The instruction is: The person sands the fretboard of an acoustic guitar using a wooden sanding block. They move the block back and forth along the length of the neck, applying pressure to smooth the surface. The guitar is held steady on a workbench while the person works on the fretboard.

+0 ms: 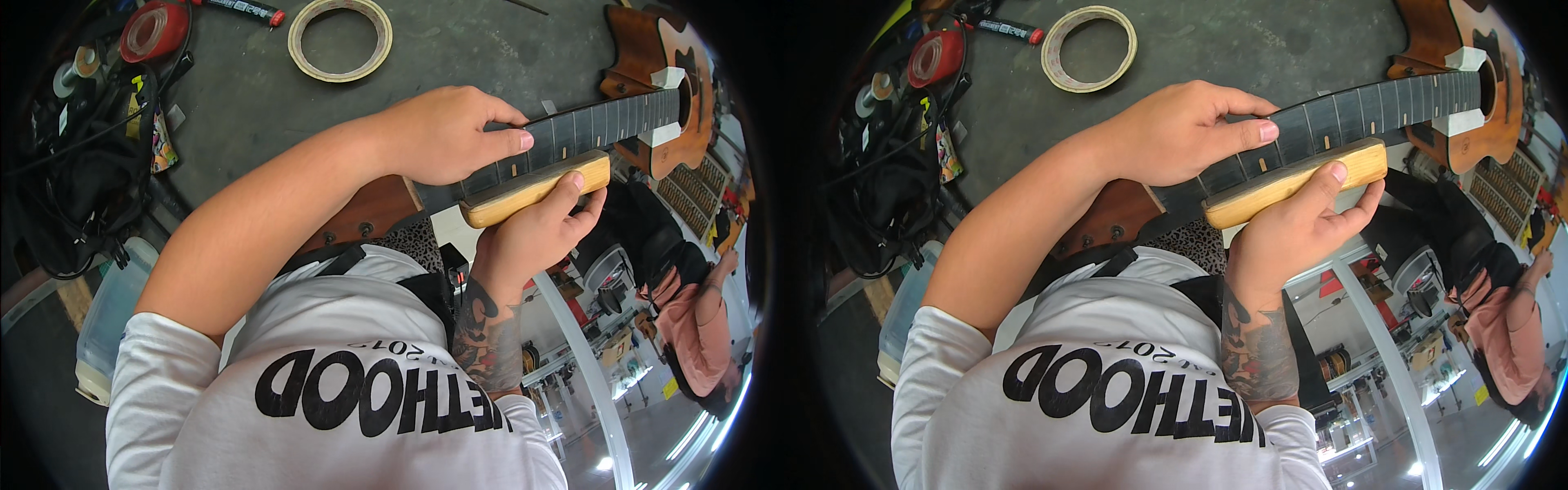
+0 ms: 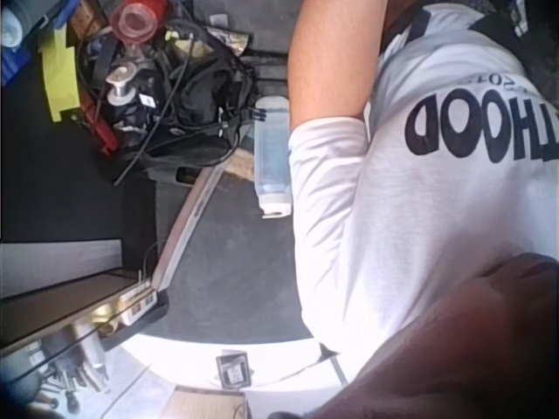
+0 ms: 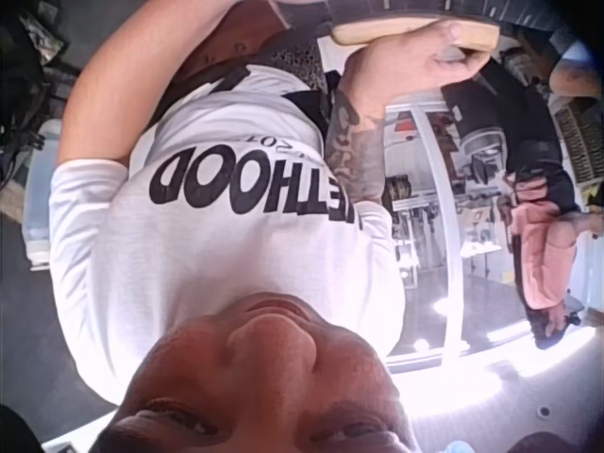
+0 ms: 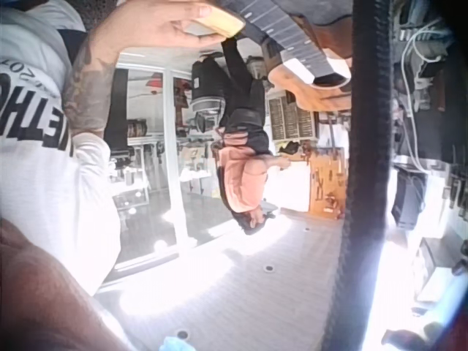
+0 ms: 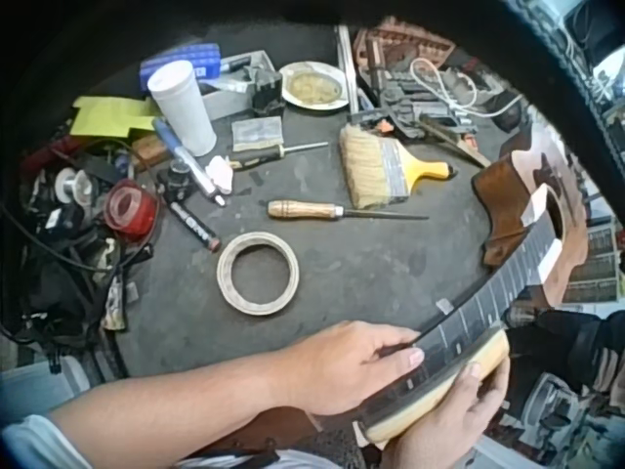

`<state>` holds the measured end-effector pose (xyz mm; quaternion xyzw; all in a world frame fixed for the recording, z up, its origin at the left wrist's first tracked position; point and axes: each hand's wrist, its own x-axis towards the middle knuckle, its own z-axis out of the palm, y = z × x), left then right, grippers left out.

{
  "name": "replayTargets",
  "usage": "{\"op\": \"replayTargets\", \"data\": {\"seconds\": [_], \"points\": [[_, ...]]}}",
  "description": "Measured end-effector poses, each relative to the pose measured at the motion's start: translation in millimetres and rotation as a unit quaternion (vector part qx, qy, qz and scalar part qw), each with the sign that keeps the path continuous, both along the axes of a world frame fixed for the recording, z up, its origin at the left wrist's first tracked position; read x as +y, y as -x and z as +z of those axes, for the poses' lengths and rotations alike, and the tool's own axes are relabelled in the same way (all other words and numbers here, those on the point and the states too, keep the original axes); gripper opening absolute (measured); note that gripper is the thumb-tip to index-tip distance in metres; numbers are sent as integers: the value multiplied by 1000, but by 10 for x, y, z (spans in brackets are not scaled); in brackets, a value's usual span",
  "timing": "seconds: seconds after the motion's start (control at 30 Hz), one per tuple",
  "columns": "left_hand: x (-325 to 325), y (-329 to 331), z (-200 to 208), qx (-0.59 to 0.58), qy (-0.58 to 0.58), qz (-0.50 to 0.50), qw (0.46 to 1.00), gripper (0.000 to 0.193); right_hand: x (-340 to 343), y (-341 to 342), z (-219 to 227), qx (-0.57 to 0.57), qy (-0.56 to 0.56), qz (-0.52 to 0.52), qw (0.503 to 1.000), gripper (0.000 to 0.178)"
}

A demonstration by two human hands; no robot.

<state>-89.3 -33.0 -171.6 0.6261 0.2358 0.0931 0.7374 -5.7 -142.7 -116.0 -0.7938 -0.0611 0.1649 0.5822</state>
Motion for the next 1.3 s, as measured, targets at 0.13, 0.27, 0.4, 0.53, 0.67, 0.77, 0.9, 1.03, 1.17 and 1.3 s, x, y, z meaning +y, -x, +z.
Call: {"op": "replayTargets", "data": {"seconds": [0.13, 0.27, 0.4, 0.53, 0.67, 0.77, 0.9, 1.03, 1.17, 1.3], "points": [[-31, -29, -6, -1, 25, -9, 1000, 53, -217, 152, -180, -86, 14, 22, 996, 60], [-1, -5, 13, 11, 0, -5, 1000, 51, -51, 9, -52, -20, 0, 14, 1000, 60], [-95, -61, -104, -44, 11, 30, 999, 51, -138, 122, -81, -49, 23, 18, 998, 59], [-45, -42, -34, -11, 20, 4, 1000, 52, -143, 161, -106, -50, 19, 16, 998, 59], [9, -3, 20, 14, 9, -12, 1000, 53, -58, 47, -57, -29, 10, 2, 1000, 59], [-19, -37, 1, 0, 7, -3, 1000, 53, -188, 147, -150, -70, 13, 23, 997, 60], [-16, -25, -27, -5, 0, 8, 1000, 53, -66, 82, -40, -9, 4, 9, 1000, 62], [-28, -56, -15, -1, 12, 1, 1000, 53, -171, 186, -82, -17, 1, 25, 1000, 63], [4, -35, 11, 1, 8, 0, 1000, 52, -67, 120, -9, -7, 12, 14, 1000, 62], [-5, -26, 41, 19, 36, -16, 999, 53, -115, 148, -46, -32, 20, 19, 999, 63]]}}
